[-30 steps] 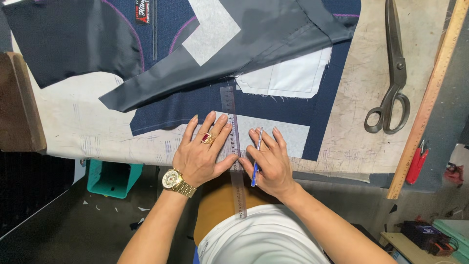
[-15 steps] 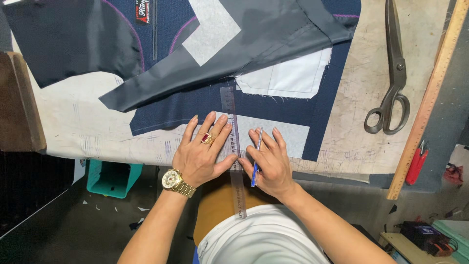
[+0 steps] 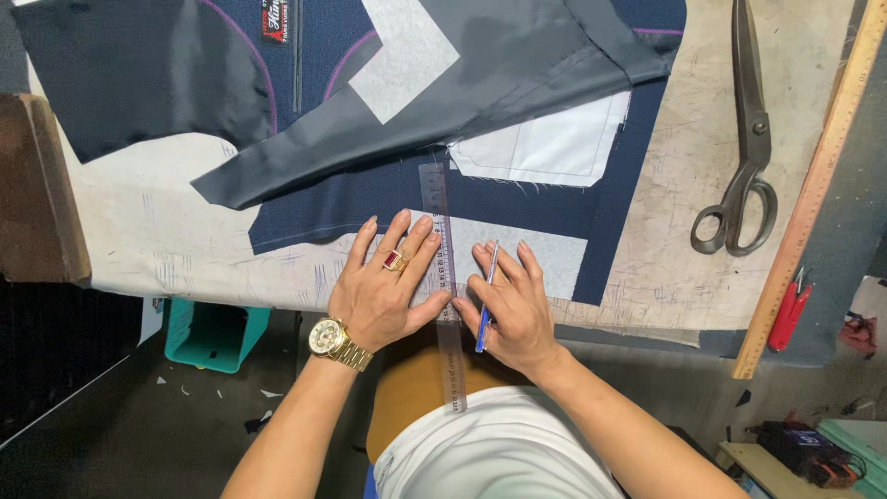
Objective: The person marks a blue fabric piece with a pen and a pink chalk tool using a ruler to guide the lines.
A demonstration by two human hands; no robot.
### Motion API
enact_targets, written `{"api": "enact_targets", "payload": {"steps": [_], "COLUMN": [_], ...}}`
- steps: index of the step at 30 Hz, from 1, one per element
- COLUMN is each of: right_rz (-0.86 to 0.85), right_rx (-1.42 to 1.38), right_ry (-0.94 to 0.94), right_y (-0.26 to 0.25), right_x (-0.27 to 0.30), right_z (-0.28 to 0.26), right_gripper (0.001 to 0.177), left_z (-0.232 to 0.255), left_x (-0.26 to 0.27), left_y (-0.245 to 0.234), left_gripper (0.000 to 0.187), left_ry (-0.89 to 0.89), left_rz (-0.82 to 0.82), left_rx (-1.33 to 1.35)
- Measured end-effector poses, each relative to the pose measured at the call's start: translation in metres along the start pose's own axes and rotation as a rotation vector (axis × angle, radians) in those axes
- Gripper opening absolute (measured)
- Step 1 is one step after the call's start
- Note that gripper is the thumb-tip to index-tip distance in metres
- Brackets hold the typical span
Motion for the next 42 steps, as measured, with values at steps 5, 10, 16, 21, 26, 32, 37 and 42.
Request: {"api": "enact_targets", "payload": {"steps": [5, 10, 16, 21, 26, 32, 37, 42], "right_rz": [-0.002, 0.000, -0.022, -0.141, -0.196, -0.294, -0.393, -0.502], "right_rx": [0.004, 0.007, -0.193, -0.485, -0.528, -0.495, -0.396, -0.407], "right_ry": [-0.004, -0.013, 0.066, 0.315, 0.348, 0.313, 0.073, 0.072], "right_y": [-0.001, -0.002, -0.019, -0.014, -0.016, -0.015, -0.027, -0.022], "right_x": [-0.001, 0.000, -0.012, -0.044, -0.064, -0.072, -0.056, -0.034], "right_z": [0.000, -0.001, 0.005, 0.043, 0.045, 0.043, 0.016, 0.011], "right_gripper": [0.028, 0.028, 0.035, 0.017, 0.014, 0.017, 0.014, 0.014], "left_z": [0.000, 0.000, -0.002, 0.000, 0.000, 0.000, -0.001, -0.001], "left_x": [0.000, 0.001, 0.000, 0.001, 0.002, 0.002, 0.003, 0.004], "left_y": [0.000, 0.001, 0.003, 0.001, 0.000, 0.001, 0.003, 0.004], "left_gripper": [0.067, 0.068, 0.069, 0.068, 0.068, 0.068, 0.069, 0.069], "left_ry": [-0.001, 0.002, -0.002, 0.010, 0.009, 0.015, 0.009, 0.015], "left_rz": [-0.001, 0.007, 0.021, 0.028, 0.027, 0.015, 0.019, 0.009], "left_rx": [0.004, -0.001, 0.011, -0.009, -0.003, -0.002, -0.005, -0.017]}}
Point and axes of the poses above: each hand's wrist, its own x-axis away from the middle knuckle, its own y-axis out of the palm, z = x × y, the point moved 5 cm from there along -x, towards the middle knuckle, and after that the axes turned 3 degrees about -x, right-handed, at the moved point
